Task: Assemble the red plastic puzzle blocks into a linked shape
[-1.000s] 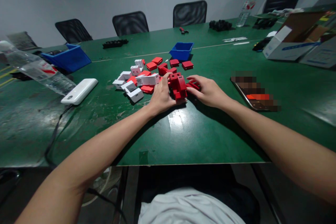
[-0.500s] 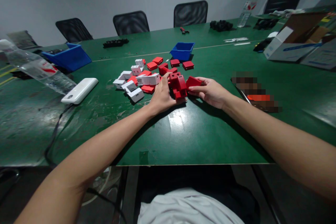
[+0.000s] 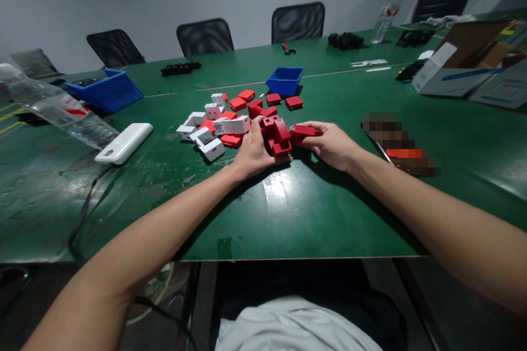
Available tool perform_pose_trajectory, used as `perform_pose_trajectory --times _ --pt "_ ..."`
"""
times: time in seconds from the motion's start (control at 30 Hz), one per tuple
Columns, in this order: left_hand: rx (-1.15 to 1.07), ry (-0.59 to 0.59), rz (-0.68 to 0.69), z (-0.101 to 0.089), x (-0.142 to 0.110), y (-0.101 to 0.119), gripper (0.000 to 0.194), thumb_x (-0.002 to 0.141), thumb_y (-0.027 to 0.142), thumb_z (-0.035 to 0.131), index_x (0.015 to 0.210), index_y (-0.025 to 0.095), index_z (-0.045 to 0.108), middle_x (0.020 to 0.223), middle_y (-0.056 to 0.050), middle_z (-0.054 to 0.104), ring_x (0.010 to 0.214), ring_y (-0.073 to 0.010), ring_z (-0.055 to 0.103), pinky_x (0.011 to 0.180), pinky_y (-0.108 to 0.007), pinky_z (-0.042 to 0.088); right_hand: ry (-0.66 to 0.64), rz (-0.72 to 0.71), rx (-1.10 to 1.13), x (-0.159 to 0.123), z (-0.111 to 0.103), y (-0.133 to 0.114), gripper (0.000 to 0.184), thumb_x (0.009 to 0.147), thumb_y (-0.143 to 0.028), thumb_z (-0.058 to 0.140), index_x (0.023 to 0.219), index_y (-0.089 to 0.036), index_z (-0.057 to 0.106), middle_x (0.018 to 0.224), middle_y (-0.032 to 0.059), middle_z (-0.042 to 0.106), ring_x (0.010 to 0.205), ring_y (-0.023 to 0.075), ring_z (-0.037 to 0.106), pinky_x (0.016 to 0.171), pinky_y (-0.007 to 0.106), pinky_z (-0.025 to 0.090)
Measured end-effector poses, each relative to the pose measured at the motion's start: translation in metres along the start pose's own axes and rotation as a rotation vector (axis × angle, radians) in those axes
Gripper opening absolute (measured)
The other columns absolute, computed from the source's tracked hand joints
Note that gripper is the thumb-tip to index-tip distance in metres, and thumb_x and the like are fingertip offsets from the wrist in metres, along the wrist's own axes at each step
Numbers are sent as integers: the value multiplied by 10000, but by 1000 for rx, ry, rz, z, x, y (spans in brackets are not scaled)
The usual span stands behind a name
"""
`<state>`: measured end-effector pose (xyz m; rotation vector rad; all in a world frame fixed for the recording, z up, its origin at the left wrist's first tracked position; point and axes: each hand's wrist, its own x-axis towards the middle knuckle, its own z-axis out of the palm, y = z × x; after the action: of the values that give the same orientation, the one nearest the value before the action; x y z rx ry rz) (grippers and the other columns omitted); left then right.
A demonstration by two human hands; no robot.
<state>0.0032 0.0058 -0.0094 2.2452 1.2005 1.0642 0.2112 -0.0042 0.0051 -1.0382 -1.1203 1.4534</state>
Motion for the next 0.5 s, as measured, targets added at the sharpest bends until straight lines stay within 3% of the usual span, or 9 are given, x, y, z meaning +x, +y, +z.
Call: perform_pose_trajectory --times 0.33,0.5 --pt "1 7 41 0 1 -4 1078 558 479 909 1402 225 288 1366 -177 538 1215 -363 600 1032 -539 487 -22 -7 -51 -2 2 0 304 630 -35 752 894 -186 748 911 45 756 846 171 709 930 375 554" --pt "0 -16 39 0 1 -3 1068 563 461 907 1411 201 313 1379 -180 547 1237 -358 588 1059 -528 473 32 -19 -38 0 2 -2 307 671 -76 762 948 -192 696 971 52 725 824 165 689 775 334 577"
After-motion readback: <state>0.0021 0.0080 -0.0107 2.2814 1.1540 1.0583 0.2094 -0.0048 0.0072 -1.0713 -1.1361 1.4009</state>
